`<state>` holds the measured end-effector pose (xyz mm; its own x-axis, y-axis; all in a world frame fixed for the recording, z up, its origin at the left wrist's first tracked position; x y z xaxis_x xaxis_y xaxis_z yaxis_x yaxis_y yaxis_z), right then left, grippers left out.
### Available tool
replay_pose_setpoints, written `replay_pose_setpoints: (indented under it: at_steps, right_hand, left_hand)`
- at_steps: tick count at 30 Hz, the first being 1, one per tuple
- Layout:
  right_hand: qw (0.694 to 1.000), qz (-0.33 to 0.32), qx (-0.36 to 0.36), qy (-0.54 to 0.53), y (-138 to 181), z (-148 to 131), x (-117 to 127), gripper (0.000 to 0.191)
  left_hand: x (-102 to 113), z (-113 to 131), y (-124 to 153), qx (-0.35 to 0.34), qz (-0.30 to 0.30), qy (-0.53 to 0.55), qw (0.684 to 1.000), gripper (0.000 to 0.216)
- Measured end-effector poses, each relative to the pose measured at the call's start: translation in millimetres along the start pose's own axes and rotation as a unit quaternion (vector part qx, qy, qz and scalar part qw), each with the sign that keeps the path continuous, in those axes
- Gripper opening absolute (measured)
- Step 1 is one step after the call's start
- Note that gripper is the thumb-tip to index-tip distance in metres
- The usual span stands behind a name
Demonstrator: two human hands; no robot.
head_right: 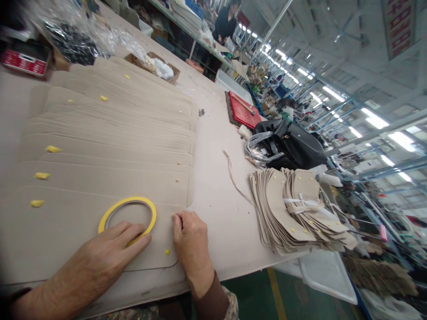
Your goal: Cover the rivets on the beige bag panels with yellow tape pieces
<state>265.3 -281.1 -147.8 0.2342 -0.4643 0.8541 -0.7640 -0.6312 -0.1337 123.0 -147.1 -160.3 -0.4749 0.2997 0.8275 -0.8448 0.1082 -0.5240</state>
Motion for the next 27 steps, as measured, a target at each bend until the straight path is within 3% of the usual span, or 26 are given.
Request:
replay_pose_setpoints:
  at_steps: [4, 6, 9, 12, 15, 18, 22, 27]
  right_hand:
    - [0.999, -0.012, -0.037, 0.026, -12.6, -7.2, -0.2, 0.013]
    - [0.998, -0.027, -0.047, 0.027, -16.1, -9.7, 4.2, 0.013]
    - [0.994, -0.102, -0.048, 0.012, -12.5, -10.7, 15.2, 0.015]
    - [0.984, -0.171, -0.038, -0.030, -0.4, -11.9, 25.7, 0.011]
    - [0.985, -0.113, -0.001, -0.133, 10.7, -20.2, 31.1, 0.010]
    - [0.970, -0.048, 0.097, -0.216, 17.0, -35.7, 29.8, 0.017]
    - [0.958, -0.019, 0.211, -0.192, 19.2, -51.6, 23.4, 0.019]
    - [0.956, -0.005, 0.255, -0.144, 20.9, -52.3, 14.3, 0.017]
  left_hand:
    - [-0.4, 0.1, 0.0, 0.009, 0.011, -0.004, 1.000, 0.032]
    - [1.6, -0.6, 1.0, 0.005, 0.045, -0.002, 0.999, 0.034]
    - [9.3, -2.0, 3.8, 0.011, 0.110, 0.018, 0.994, 0.032]
    - [18.9, -2.7, 6.9, 0.039, 0.132, 0.081, 0.987, 0.025]
    - [24.3, -2.0, 9.6, 0.061, 0.133, 0.096, 0.985, 0.030]
    - [24.1, -1.2, 12.5, 0.071, 0.127, 0.066, 0.987, 0.038]
    - [22.0, 0.0, 15.3, 0.073, 0.118, 0.041, 0.990, 0.036]
    - [22.9, 4.2, 14.2, 0.074, 0.127, 0.026, 0.989, 0.032]
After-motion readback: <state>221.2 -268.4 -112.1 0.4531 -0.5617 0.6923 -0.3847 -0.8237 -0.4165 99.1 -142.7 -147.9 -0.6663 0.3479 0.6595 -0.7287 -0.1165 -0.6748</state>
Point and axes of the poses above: each hand's wrist, its own y-axis away from the middle knuckle, its own x-axis out of the back of the hand, z = x × y, the point moved 1 cm from there along -y, towards the middle knuckle, and after that the axes turned 8 degrees about -x, right-handed, at the moved point
